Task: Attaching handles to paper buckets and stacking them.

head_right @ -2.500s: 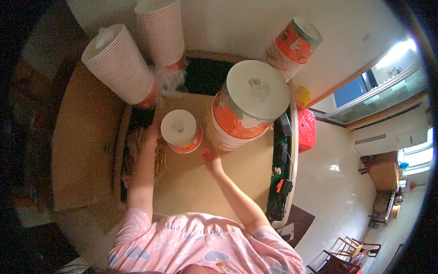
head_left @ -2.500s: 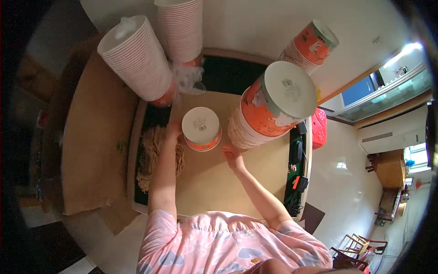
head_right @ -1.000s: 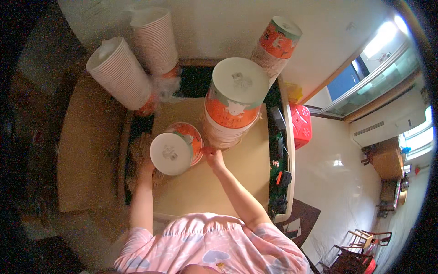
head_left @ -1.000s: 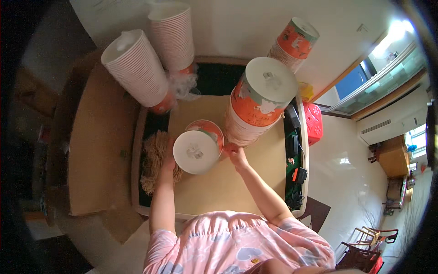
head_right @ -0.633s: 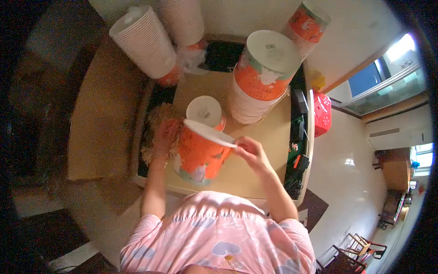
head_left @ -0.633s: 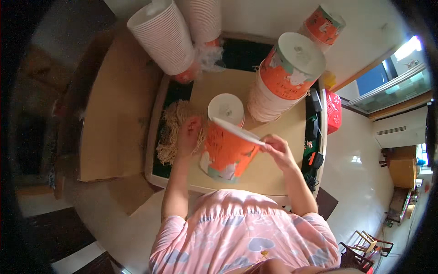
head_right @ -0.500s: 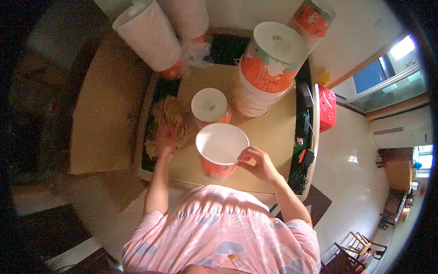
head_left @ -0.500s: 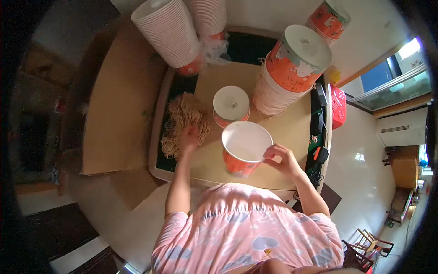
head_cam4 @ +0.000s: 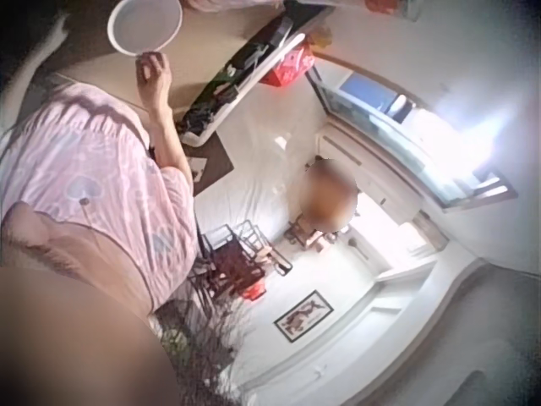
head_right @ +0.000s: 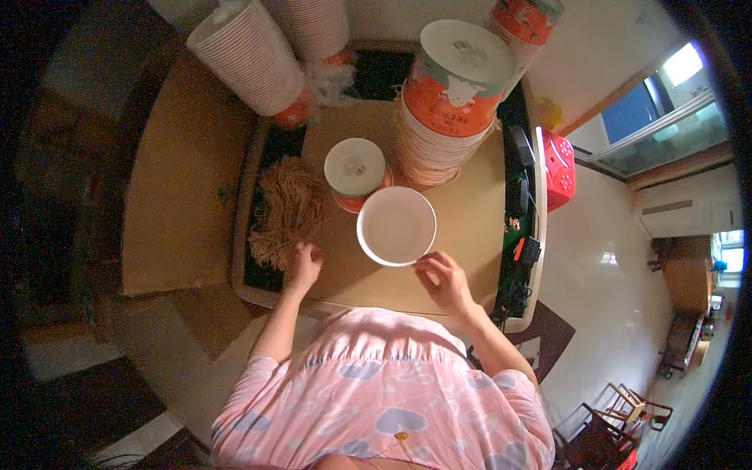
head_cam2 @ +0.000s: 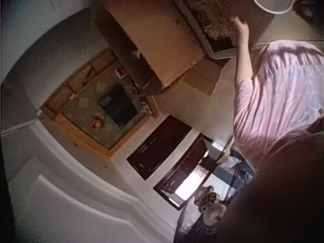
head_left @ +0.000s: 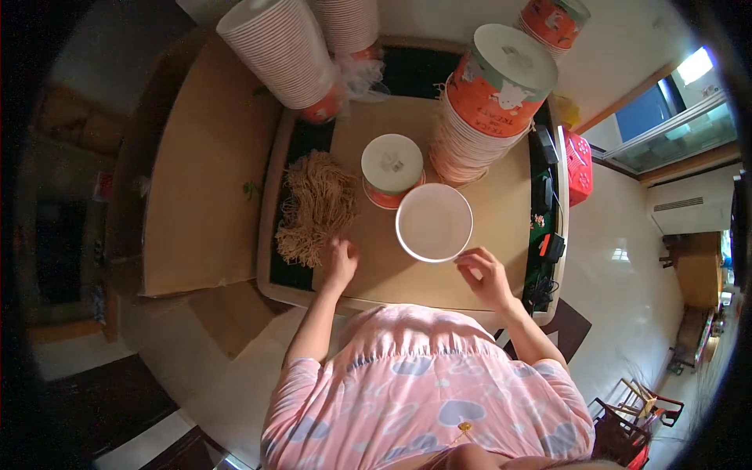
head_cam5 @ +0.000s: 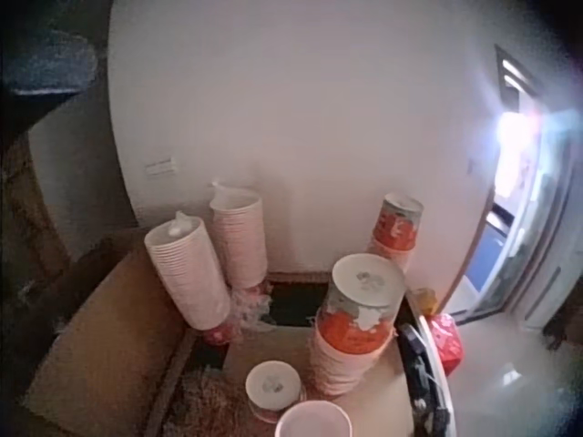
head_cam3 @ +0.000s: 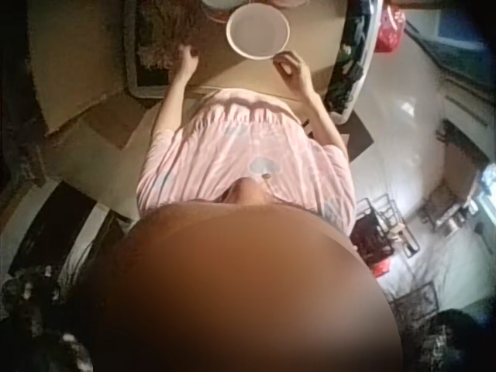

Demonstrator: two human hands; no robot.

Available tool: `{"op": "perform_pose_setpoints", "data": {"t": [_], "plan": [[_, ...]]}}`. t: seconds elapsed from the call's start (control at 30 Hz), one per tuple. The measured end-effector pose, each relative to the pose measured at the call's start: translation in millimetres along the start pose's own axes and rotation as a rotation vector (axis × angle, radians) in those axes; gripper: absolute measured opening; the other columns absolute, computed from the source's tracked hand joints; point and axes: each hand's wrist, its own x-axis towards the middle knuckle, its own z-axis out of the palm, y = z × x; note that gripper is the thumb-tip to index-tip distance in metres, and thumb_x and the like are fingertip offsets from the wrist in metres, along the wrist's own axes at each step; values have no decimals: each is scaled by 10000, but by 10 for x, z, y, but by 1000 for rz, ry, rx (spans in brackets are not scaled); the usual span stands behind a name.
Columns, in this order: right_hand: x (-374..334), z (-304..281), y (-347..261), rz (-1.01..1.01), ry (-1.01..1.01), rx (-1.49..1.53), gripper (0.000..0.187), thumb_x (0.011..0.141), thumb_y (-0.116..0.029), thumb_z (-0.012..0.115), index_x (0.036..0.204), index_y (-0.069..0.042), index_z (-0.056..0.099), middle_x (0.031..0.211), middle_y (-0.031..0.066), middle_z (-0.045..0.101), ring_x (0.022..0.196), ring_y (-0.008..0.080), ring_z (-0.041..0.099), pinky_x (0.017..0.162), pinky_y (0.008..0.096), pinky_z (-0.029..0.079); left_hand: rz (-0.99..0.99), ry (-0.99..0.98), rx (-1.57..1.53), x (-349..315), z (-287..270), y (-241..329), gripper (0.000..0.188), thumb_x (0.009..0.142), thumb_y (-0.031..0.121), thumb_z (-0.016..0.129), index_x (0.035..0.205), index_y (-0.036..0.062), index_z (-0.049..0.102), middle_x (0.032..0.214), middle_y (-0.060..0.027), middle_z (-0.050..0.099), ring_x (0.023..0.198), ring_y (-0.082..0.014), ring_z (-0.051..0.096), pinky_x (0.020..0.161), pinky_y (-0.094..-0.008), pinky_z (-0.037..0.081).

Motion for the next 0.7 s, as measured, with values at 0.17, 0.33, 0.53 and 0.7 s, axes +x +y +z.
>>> {"op": "perform_pose_setpoints", "data": {"t": [0.17,0.33,0.53,0.7], "plan": [[-137,695,-26,481,-307,620,226,912,-173,569,1019,12,640,942,67,657,837,136,626,730,260,507,-77,-229,-400,-478,-690,1259,91,781,67,649,837,35,585,745,-78,625,652,-220,628,601,-299,501],[3,1228,-4,704,-326,943,244,914,-218,568,970,9,638,890,53,637,811,125,604,744,255,492,-22,-279,-435,-767,-756,1715,107,785,55,643,870,14,593,723,-76,629,613,-147,583,591,-279,479],[224,1067,-61,762,-358,1389,145,938,-172,513,914,-38,563,836,54,618,801,153,618,757,276,502,-45,-295,-466,-904,-706,1574,101,771,24,638,856,10,587,737,-110,647,661,-192,643,596,-310,502],[199,888,-160,695,-360,1378,77,907,-93,555,966,-47,535,860,70,613,828,168,614,764,280,500,-212,-255,-735,-956,-541,1428,73,793,9,622,855,20,585,729,-85,649,659,-149,634,595,-288,496]]}}
